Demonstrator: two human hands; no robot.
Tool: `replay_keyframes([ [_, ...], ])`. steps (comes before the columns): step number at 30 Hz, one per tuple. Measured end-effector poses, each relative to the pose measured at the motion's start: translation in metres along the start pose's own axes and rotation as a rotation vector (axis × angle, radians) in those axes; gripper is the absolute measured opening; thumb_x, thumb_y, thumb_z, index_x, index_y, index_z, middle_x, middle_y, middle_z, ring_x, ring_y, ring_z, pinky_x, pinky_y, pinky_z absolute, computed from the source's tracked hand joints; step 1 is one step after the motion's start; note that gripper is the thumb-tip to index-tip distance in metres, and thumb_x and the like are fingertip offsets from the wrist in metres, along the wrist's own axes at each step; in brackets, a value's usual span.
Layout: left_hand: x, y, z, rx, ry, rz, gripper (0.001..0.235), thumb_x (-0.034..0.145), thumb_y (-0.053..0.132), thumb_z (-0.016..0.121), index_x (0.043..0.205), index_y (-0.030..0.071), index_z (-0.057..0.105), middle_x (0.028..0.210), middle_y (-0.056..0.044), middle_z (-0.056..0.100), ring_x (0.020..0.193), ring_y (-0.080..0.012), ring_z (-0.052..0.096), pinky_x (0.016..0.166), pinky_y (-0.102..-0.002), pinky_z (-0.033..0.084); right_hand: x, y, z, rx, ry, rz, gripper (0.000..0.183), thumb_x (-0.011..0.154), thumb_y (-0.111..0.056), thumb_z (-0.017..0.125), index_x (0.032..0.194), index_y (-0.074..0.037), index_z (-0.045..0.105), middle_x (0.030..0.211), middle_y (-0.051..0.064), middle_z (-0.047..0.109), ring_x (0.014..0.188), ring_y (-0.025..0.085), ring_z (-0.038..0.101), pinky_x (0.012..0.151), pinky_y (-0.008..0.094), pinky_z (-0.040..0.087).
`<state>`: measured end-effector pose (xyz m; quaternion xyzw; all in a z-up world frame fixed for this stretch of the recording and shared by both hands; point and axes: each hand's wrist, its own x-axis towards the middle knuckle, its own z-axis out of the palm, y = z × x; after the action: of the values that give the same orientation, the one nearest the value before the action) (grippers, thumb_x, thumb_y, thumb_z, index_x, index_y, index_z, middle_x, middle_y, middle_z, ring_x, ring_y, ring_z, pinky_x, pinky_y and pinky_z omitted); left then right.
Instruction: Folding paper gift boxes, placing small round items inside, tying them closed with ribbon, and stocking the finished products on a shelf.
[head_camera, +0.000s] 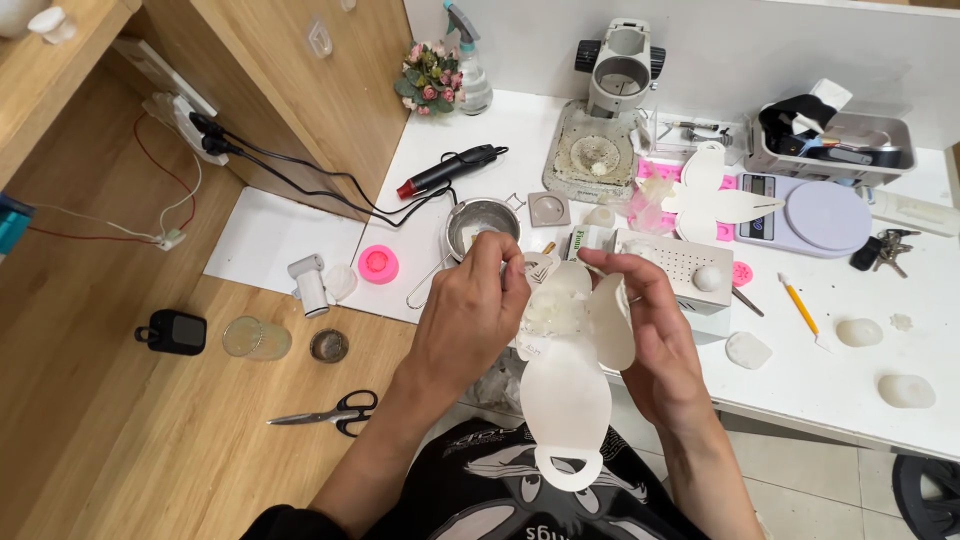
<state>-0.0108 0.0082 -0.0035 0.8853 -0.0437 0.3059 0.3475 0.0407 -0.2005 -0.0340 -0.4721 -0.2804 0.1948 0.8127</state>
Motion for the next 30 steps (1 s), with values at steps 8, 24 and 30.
replay_keyframes([
  [8, 0.005, 0.025, -0.002, -0.121, -0.013, 0.0, 0.012, 0.106, 0.01, 0.058, 0.109, 0.0, 0.053, 0.096, -0.016, 0.068, 0.076, -0.0343, 0.07, 0.063, -0.044, 0.054, 0.0, 0.0, 0.01, -0.258, 0.109, -0.178, 0.066, 0.097, -0.034, 0.067, 0.151, -0.003, 0.043, 0.158, 0.018, 0.047, 0.15, 0.03, 0.044, 0.127, 0.045, 0.032],
  [24, 0.002, 0.024, 0.004, -0.202, 0.031, -0.079, 0.018, 0.108, 0.016, 0.054, 0.102, -0.001, 0.055, 0.104, -0.017, 0.071, 0.069, -0.0241, 0.068, 0.062, -0.037, 0.054, 0.002, -0.014, -0.007, -0.306, 0.39, -0.227, 0.059, 0.104, -0.015, 0.054, 0.158, -0.006, 0.032, 0.155, 0.016, 0.047, 0.145, 0.023, 0.046, 0.121, 0.037, 0.038],
  [30, 0.004, 0.018, 0.001, -0.236, 0.126, -0.169, 0.022, 0.11, 0.018, 0.051, 0.112, -0.002, 0.059, 0.081, -0.009, 0.066, 0.064, -0.0148, 0.063, 0.058, -0.032, 0.053, -0.059, 0.029, -0.062, -0.251, 0.571, -0.446, 0.021, 0.111, 0.007, 0.055, 0.131, 0.002, 0.05, 0.122, 0.018, 0.055, 0.1, 0.021, 0.057, 0.085, 0.03, 0.051],
])
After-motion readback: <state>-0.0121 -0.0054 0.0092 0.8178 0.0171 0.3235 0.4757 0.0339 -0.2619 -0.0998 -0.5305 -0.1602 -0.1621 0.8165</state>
